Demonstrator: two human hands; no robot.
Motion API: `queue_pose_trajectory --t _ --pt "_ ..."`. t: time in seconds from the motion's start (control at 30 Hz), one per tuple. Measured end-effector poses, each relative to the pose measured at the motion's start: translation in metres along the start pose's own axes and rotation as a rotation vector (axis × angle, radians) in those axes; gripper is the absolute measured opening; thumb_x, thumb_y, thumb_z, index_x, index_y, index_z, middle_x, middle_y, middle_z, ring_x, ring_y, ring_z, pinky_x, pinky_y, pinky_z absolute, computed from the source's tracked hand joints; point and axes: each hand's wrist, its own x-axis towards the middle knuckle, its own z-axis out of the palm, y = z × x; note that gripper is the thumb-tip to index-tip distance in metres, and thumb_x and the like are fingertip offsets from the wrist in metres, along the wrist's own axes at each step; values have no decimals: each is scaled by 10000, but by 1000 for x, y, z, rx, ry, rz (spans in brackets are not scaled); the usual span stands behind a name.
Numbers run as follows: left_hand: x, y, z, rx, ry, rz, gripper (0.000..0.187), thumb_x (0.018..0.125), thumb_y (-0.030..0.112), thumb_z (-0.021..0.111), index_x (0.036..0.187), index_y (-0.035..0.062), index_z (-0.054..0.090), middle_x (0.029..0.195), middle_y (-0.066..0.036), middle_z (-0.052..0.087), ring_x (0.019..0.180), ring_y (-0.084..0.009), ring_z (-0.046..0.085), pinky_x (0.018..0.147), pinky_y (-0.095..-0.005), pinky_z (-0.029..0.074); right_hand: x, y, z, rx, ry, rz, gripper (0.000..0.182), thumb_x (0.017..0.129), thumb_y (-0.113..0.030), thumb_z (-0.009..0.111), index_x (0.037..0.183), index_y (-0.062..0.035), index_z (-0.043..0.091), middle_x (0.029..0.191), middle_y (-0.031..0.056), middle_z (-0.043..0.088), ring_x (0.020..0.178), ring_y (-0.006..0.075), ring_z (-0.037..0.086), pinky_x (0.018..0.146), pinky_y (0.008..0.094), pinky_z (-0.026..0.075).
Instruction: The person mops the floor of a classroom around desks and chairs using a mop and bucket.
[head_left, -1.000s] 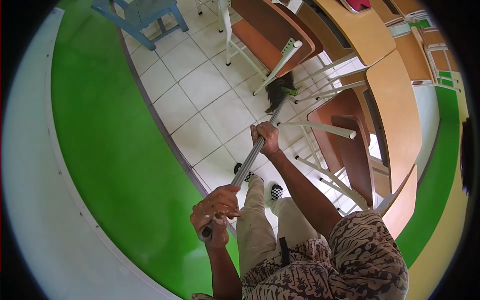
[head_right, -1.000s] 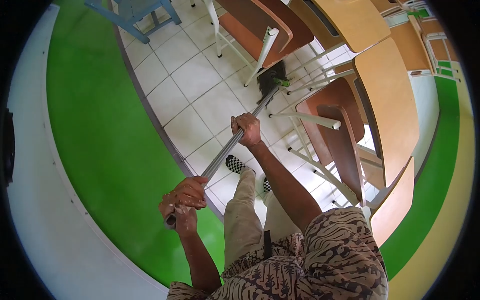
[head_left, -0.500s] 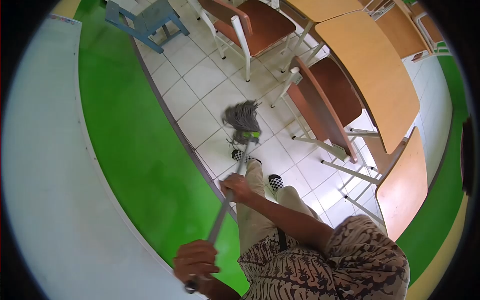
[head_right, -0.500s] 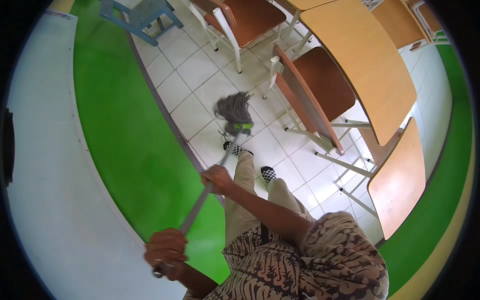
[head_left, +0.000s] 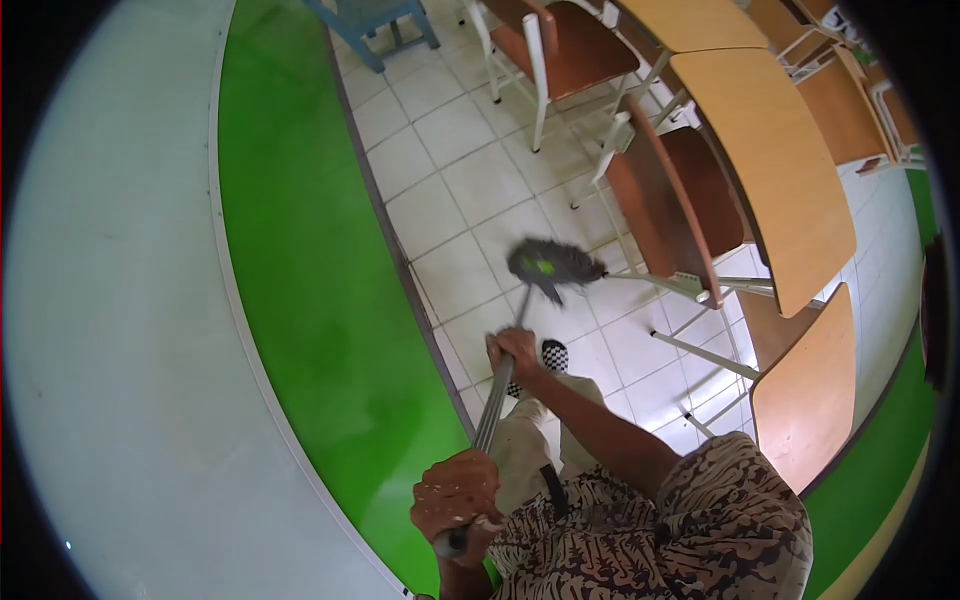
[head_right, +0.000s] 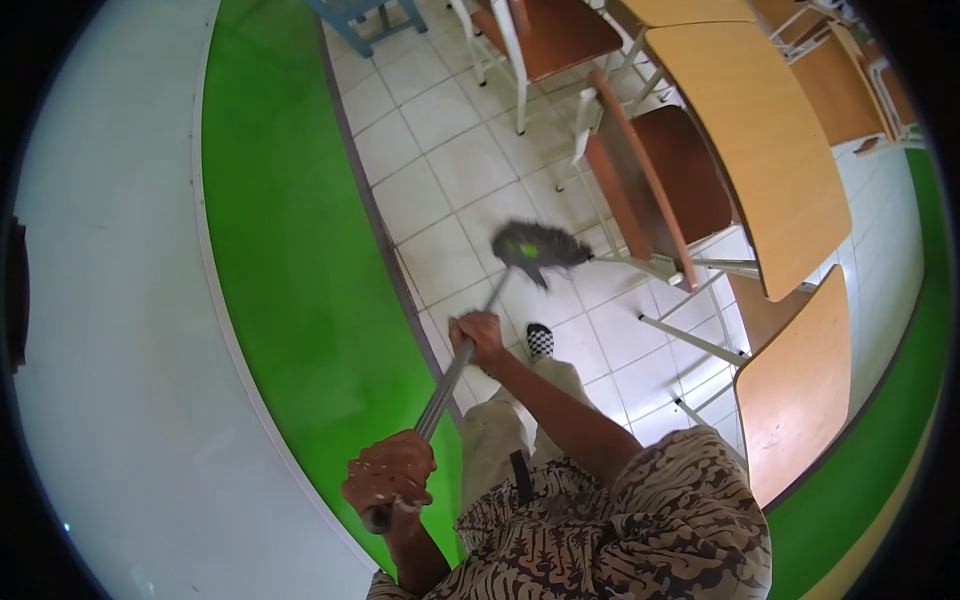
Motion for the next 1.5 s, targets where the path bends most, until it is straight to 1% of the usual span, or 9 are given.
queue_pose_trajectory --t 0.1,0.17,0.33,0.7,0.87,0.97,1.03,1.27,1.5 --pt "-29 -36 -15 590 177 113 136 727 65 659 647 12 563 703 -105 608 652 -293 630 576 -383 503 27 37 46 104 -246 -28 169 683 8 646 652 -61 494 559 86 493 508 299 499 513 404 414" --pt "-34 -71 -32 826 210 -39 263 846 152 551 655 -27 527 643 -103 572 494 -224 530 534 -387 481 40 62 82 144 -311 -29 151 690 -7 629 643 -61 495 600 84 514 595 306 521 597 415 429" --pt "-52 -74 -53 721 308 23 231 859 109 508 655 2 490 619 -99 542 452 -212 482 482 -353 439 0 48 129 204 -416 -106 117 709 -47 599 652 -99 511 650 58 543 678 292 542 653 401 426" --pt "-235 44 6 256 843 171 318 897 26 457 591 32 372 500 -75 422 392 -166 339 418 -325 339 -246 -186 -45 394 -737 273 184 715 -98 645 622 -117 487 611 45 533 584 266 558 551 384 431" --pt "-290 4 27 306 897 98 270 850 -113 486 1023 93 460 606 -47 423 403 -131 385 374 -295 350 -326 -175 -106 502 -1201 337 163 627 -128 690 710 -123 549 653 59 570 614 266 609 546 411 451" --pt "-299 33 54 334 883 221 139 888 23 482 771 73 426 499 -38 375 379 -133 331 383 -294 318 -305 -178 -111 527 -1117 205 184 612 -147 693 735 -130 556 643 52 578 604 282 607 534 421 446" --pt "-313 57 60 260 714 264 365 898 119 453 545 73 374 454 -42 375 361 -145 311 391 -296 288 -285 -183 -110 506 -1062 93 195 600 -152 691 720 -143 538 641 41 580 607 284 607 537 412 448" --pt "-297 -32 96 663 782 363 399 832 171 535 474 72 390 411 -54 385 349 -151 393 396 -303 362 -201 -63 -64 321 -739 -78 166 676 -50 609 616 -101 462 605 83 507 610 309 522 617 412 439" --pt "-325 -33 120 59 290 216 400 818 175 559 467 47 415 419 -44 409 347 -153 411 397 -299 378 -201 -86 -171 192 -425 65 174 717 8 619 655 -35 462 608 100 482 590 318 482 538 417 384"
